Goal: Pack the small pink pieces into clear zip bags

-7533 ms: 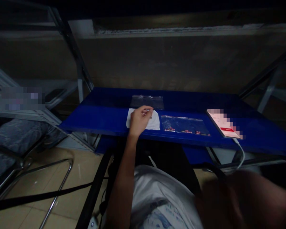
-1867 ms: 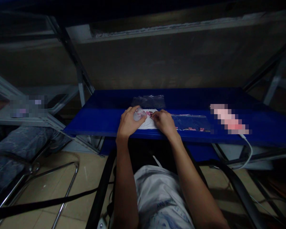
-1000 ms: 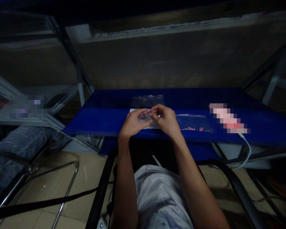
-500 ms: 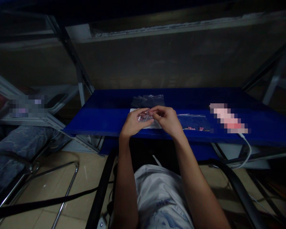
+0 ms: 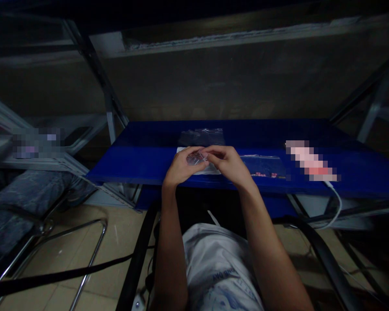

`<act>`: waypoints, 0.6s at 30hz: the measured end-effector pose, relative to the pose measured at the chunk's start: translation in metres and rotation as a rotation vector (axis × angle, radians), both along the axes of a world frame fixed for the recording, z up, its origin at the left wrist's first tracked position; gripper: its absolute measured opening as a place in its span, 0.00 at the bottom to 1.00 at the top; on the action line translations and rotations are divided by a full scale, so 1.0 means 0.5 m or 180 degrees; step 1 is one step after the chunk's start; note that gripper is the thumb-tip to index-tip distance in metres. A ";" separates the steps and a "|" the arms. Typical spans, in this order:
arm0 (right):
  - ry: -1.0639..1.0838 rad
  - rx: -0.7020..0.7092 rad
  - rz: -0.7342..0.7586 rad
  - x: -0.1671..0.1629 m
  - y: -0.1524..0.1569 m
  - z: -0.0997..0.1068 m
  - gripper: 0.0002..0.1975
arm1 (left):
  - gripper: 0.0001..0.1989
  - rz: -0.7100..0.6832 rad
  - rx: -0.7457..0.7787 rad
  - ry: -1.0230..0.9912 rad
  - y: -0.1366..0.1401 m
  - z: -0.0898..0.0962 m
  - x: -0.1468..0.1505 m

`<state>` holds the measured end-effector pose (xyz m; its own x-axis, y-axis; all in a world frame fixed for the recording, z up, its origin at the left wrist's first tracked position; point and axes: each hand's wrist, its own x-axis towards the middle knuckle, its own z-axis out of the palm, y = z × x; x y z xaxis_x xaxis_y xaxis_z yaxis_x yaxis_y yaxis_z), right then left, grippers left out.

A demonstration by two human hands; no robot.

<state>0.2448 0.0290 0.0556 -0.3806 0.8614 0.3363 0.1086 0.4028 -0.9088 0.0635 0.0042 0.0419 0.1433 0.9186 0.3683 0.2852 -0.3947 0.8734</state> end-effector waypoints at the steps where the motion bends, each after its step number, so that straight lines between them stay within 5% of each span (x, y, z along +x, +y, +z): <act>1: -0.0020 0.0002 0.0028 0.002 -0.001 0.002 0.10 | 0.22 0.0003 -0.0012 -0.0026 -0.001 0.001 0.001; 9: -0.0241 0.0032 0.0156 0.006 -0.015 0.020 0.26 | 0.22 -0.0018 -0.0138 -0.0234 -0.004 0.004 -0.004; 15: 0.0101 0.0040 -0.0259 0.020 0.007 0.014 0.19 | 0.25 0.0188 -0.0252 -0.0221 -0.005 0.002 -0.028; 18: -0.0366 0.0286 -0.0660 0.016 0.057 -0.014 0.10 | 0.25 0.0357 -0.0289 -0.0196 -0.005 0.000 -0.036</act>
